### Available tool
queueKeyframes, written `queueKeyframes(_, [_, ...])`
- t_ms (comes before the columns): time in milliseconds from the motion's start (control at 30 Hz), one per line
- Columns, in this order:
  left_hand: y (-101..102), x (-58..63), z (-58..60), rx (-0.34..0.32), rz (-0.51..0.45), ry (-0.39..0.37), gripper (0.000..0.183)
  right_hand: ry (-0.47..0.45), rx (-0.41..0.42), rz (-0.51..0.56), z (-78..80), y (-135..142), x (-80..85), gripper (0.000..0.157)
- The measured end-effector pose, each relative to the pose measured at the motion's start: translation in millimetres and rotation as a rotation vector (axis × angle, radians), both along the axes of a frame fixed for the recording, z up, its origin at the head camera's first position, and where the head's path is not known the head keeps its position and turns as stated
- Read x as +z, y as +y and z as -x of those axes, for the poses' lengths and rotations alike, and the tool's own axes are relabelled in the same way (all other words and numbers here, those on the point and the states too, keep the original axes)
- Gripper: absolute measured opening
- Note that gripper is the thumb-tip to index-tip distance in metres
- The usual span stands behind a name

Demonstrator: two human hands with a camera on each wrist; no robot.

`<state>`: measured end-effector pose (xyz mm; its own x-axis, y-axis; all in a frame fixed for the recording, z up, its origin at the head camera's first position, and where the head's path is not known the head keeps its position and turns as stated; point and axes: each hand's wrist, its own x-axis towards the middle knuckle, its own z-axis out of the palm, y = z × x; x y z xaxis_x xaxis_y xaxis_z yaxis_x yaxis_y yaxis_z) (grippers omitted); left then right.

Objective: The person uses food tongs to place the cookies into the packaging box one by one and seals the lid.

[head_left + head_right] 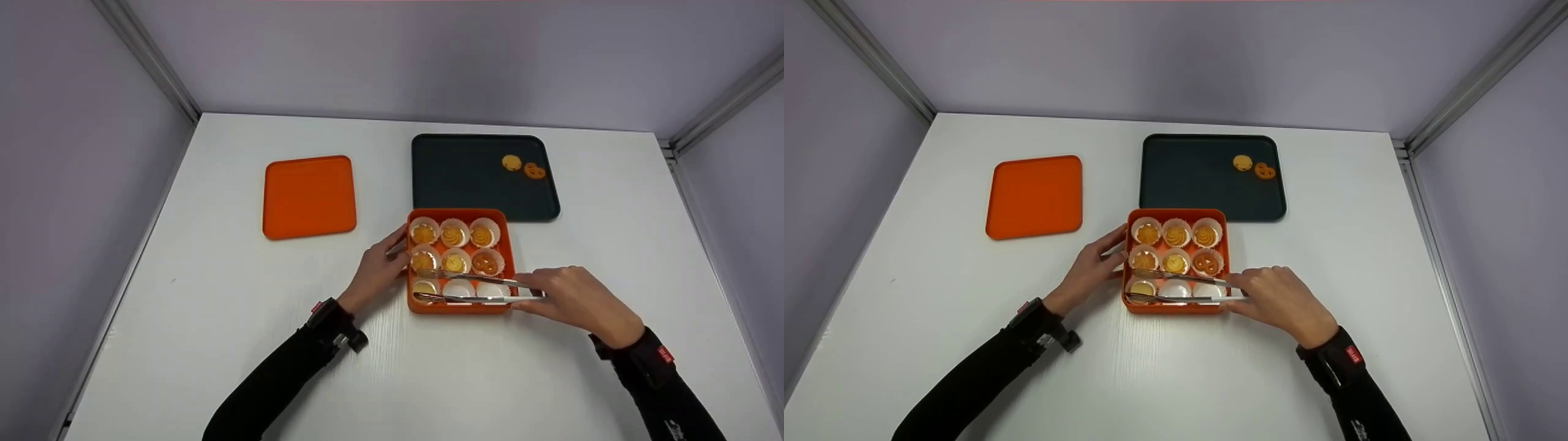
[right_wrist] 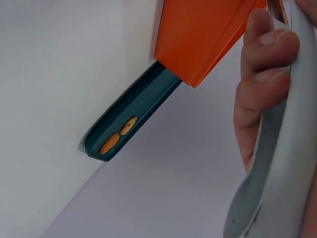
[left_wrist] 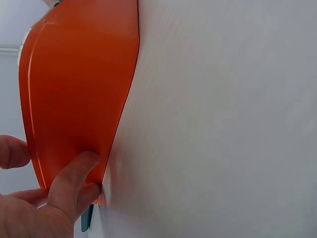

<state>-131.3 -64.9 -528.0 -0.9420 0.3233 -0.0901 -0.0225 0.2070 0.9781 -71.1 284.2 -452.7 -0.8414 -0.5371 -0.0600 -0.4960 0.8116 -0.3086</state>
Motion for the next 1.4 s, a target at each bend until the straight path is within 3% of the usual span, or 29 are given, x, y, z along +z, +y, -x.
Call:
queueKeyframes(100, [0.0, 1.4, -0.1, -0.003, -0.011, -0.019, 0.061, 0.0, -0.008, 0.033, 0.4, 3.3, 0.4, 0.051])
queueKeyframes(233, [-0.7, 2.4, 0.4, 0.005, 0.018, 0.016, 0.061, 0.036, -0.032, 0.092, 2.0, 9.6, -0.3, 0.048])
queueKeyframes(500, [0.2, 4.4, -0.4, 0.015, 0.025, -0.002, 0.061, 0.261, -0.131, 0.219, 7.9, 20.2, -3.5, 0.045])
queueKeyframes(600, [1.1, 5.1, -0.6, 0.012, 0.026, -0.006, 0.061, 0.299, -0.197, 0.223, 8.7, 22.1, -1.9, 0.045])
queueKeyframes(800, [1.7, 5.1, -0.7, 0.015, 0.029, -0.01, 0.061, 0.297, -0.33, 0.215, 16.7, 26.0, -2.4, 0.046])
queueKeyframes(1067, [0.7, 3.4, -1.9, -0.003, -0.028, -0.01, 0.061, 0.313, -0.474, 0.192, 43.7, 39.1, -10.5, 0.051])
queueKeyframes(1267, [1.0, 1.6, -1.5, -0.006, -0.033, 0.017, 0.062, 0.261, -0.557, 0.151, 60.3, 51.0, -12.6, 0.06])
queueKeyframes(1400, [1.9, 2.8, -0.9, -0.003, -0.043, -0.013, 0.061, 0.264, -0.594, 0.146, 70.3, 57.5, -15.0, 0.061])
